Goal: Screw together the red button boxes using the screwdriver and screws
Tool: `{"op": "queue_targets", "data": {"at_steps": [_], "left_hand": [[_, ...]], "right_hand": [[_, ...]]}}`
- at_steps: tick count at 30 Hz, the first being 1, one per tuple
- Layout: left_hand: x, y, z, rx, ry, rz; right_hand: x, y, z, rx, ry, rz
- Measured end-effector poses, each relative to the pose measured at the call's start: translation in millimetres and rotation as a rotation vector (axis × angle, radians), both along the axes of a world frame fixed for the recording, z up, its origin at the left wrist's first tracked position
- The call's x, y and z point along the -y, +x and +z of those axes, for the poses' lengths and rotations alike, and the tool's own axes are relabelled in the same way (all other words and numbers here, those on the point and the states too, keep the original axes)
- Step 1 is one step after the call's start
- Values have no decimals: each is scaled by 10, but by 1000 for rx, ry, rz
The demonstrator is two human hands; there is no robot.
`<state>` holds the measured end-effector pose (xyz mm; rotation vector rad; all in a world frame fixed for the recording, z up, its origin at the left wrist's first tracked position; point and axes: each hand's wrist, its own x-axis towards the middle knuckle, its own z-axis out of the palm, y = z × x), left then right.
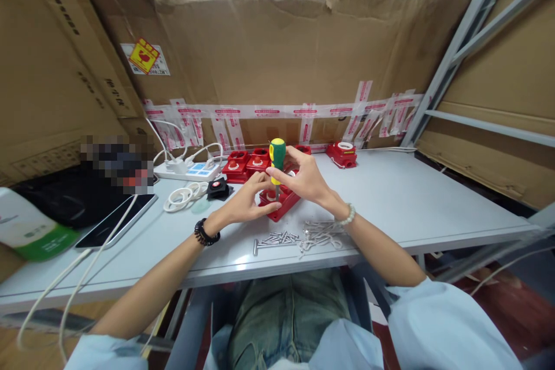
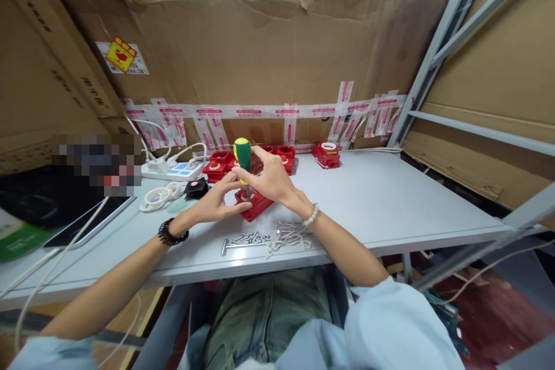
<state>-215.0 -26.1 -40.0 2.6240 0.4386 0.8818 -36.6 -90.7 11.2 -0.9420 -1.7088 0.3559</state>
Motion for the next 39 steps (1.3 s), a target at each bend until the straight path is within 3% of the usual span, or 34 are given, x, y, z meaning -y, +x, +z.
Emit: {"op": "queue_targets", "data": {"at_steps": [4,11,16,22,26,31,35,39], "left_hand": [[17,-60,52,-118,68,-8],[21,-52,47,-133,50,-5],[20,-43,76,-65,23,-24],[155,-83,229,76,-93,5],[347,-121,233,-109,-157,-81],[483,-75,99,-368,-118,-157],[506,-35,45,-415,-88,-145],[491,-94,110,-313,-36,-146]], "right_hand": [[-18,6,-15,18,25,-9],[-24,-3,-9,-9,23,16],[-3,4,25,-67,59,46],[17,107,137,-270,150,-3],[-3,175,167,-366,197,-35],[-9,166,129,-319,130,-48],[4,145,110,-291,113,-50],[2,146,86,-255,113,-69]]}}
